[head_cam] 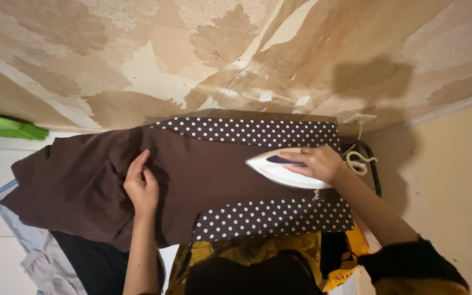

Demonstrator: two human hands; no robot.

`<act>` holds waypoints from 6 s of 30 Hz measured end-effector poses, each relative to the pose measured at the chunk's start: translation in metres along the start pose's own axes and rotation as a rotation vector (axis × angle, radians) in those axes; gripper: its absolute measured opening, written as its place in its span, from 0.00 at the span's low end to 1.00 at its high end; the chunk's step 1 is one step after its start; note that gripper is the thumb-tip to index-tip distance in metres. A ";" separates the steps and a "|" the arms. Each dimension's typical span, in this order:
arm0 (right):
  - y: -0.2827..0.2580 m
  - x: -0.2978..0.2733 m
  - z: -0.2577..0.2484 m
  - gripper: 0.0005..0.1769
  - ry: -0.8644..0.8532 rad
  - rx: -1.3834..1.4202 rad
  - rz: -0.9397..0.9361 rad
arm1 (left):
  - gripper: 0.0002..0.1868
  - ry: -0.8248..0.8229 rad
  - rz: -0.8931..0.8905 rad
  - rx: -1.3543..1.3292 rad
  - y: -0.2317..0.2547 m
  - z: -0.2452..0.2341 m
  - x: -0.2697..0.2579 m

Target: The person irons a brown garment on a polka-dotted ironing board. They repeatedly smooth the fabric with their hands, reposition the garment, and use a white iron to press different sections until the garment appears flat.

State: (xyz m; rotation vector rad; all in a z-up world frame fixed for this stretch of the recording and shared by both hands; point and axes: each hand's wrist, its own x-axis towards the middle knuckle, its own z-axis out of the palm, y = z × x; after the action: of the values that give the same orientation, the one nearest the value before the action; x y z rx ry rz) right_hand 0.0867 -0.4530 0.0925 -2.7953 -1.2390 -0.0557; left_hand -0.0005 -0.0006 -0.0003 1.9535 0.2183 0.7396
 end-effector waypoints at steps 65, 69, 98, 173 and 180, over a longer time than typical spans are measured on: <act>-0.093 0.149 0.023 0.25 -0.058 0.155 -0.031 | 0.23 0.002 -0.023 0.023 0.001 0.002 0.002; -0.079 0.178 0.008 0.25 0.013 0.122 0.108 | 0.23 -0.003 0.007 0.044 -0.001 0.001 0.001; -0.024 -0.099 -0.072 0.29 -0.059 0.250 1.007 | 0.22 -0.534 0.214 0.634 -0.037 -0.009 0.111; -0.094 0.055 -0.024 0.27 0.097 0.632 0.875 | 0.16 -0.262 0.371 0.467 0.081 0.071 -0.084; -0.056 0.109 0.011 0.25 0.342 0.536 0.584 | 0.16 -0.258 0.340 0.450 0.080 0.070 -0.083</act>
State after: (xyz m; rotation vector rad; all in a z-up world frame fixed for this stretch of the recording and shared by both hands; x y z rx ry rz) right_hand 0.1181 -0.3337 0.0923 -2.4122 -0.2772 -0.1324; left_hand -0.0387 -0.1288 0.0123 2.5313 -0.1211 0.6831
